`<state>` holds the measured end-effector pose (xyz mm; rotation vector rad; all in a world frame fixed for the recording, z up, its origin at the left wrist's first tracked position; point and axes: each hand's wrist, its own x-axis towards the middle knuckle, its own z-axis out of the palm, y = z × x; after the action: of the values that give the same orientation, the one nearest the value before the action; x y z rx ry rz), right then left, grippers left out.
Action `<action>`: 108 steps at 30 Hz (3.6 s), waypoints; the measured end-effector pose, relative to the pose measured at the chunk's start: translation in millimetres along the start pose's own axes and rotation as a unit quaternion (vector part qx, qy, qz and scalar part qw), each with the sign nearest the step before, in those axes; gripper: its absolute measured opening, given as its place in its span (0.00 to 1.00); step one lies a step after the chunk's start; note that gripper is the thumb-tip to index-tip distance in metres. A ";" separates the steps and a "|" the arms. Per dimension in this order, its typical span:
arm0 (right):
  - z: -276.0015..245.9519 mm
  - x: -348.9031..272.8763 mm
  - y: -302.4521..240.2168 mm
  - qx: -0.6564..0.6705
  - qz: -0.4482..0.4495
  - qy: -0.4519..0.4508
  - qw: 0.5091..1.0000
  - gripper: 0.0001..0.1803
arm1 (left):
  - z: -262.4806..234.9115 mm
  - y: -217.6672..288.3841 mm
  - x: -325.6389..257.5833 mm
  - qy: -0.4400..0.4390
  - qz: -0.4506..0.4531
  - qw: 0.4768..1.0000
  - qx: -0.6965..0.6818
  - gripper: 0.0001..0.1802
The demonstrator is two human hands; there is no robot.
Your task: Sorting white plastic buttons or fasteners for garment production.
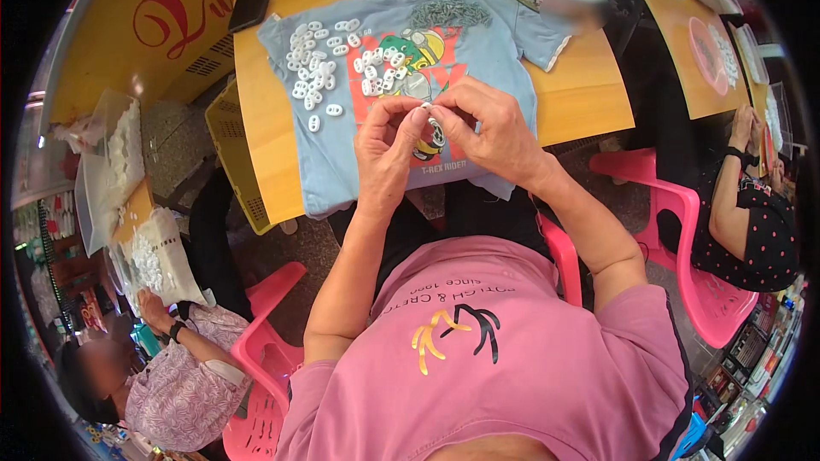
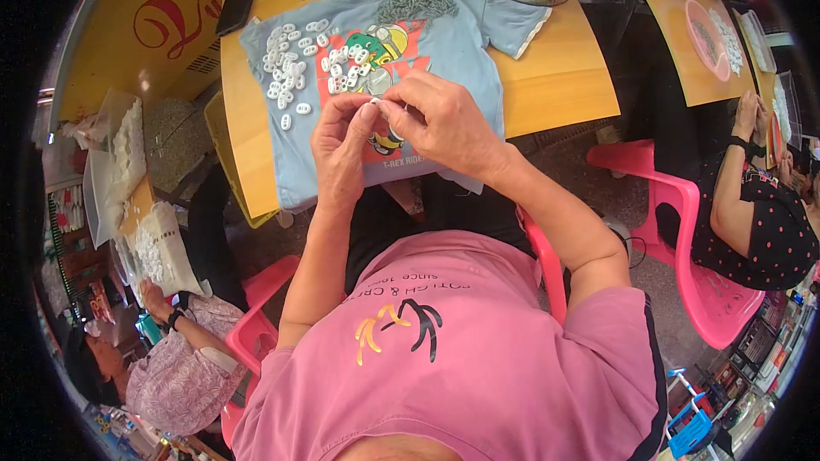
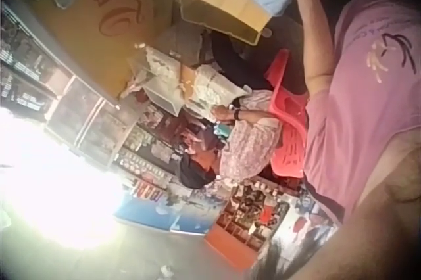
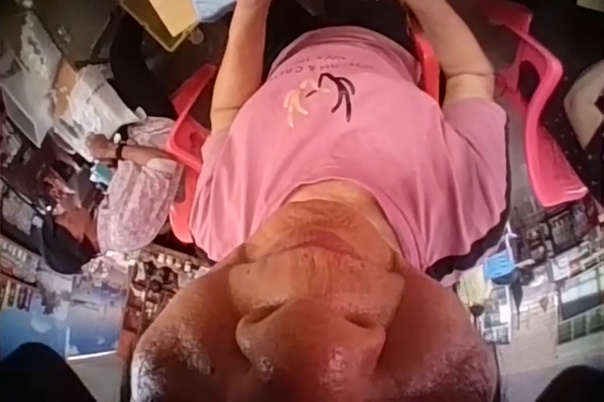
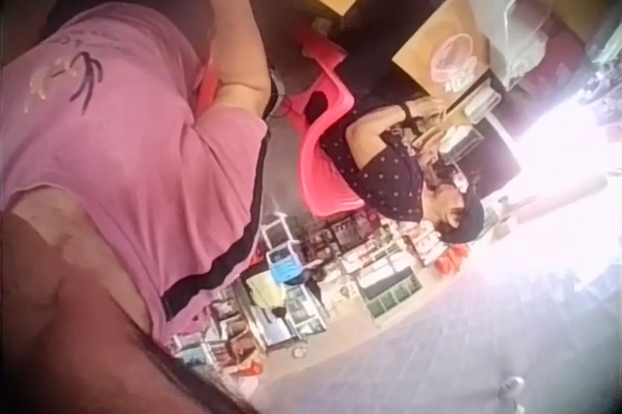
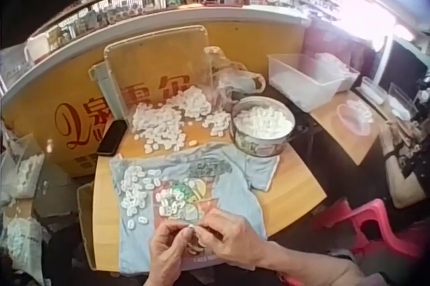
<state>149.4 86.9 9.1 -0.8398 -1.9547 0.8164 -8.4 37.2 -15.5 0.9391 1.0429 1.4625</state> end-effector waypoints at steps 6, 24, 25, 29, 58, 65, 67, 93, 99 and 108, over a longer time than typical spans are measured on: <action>-12.6 2.7 0.1 0.069 0.118 -0.042 0.990 0.07 | 3.6 -0.7 -2.2 -0.008 -0.013 0.996 0.083 0.06; -21.5 22.9 20.5 -0.072 0.074 0.000 0.995 0.06 | -1.4 -0.2 -4.7 0.015 -0.091 0.995 -0.047 0.09; -24.9 29.7 31.7 -0.073 0.074 -0.001 0.995 0.06 | 0.9 1.3 -5.2 0.015 -0.092 0.994 -0.049 0.09; -28.5 52.5 60.5 -0.221 -0.014 0.001 0.975 0.07 | 8.1 4.1 -6.3 0.008 -0.109 0.994 0.030 0.09; -27.7 91.5 77.5 -0.349 -0.149 -0.209 0.901 0.10 | -4.4 12.6 -8.1 0.002 -0.067 0.998 0.019 0.09; -30.2 70.1 64.5 -0.159 -0.059 -0.127 0.977 0.12 | -4.3 16.1 -7.4 0.063 -0.073 0.994 -0.058 0.11; -26.0 60.1 41.4 -0.095 0.023 -0.133 0.986 0.12 | -4.8 17.9 -7.1 0.074 -0.075 0.992 -0.074 0.11; 6.5 -12.3 -14.6 0.417 0.237 -0.005 0.878 0.12 | 16.5 28.7 -27.6 0.037 -0.038 0.992 -0.111 0.09; 0.1 -13.0 -17.5 0.425 0.253 -0.040 0.868 0.11 | 14.9 33.5 -30.3 0.008 -0.043 0.995 -0.090 0.10; -6.7 -13.3 -18.4 0.426 0.241 -0.049 0.871 0.10 | 15.1 37.9 -33.0 0.013 -0.038 0.998 -0.051 0.10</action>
<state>156.3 67.5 20.8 -0.7245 -1.2198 1.8608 -1.4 4.0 24.5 0.8016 1.0031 1.4553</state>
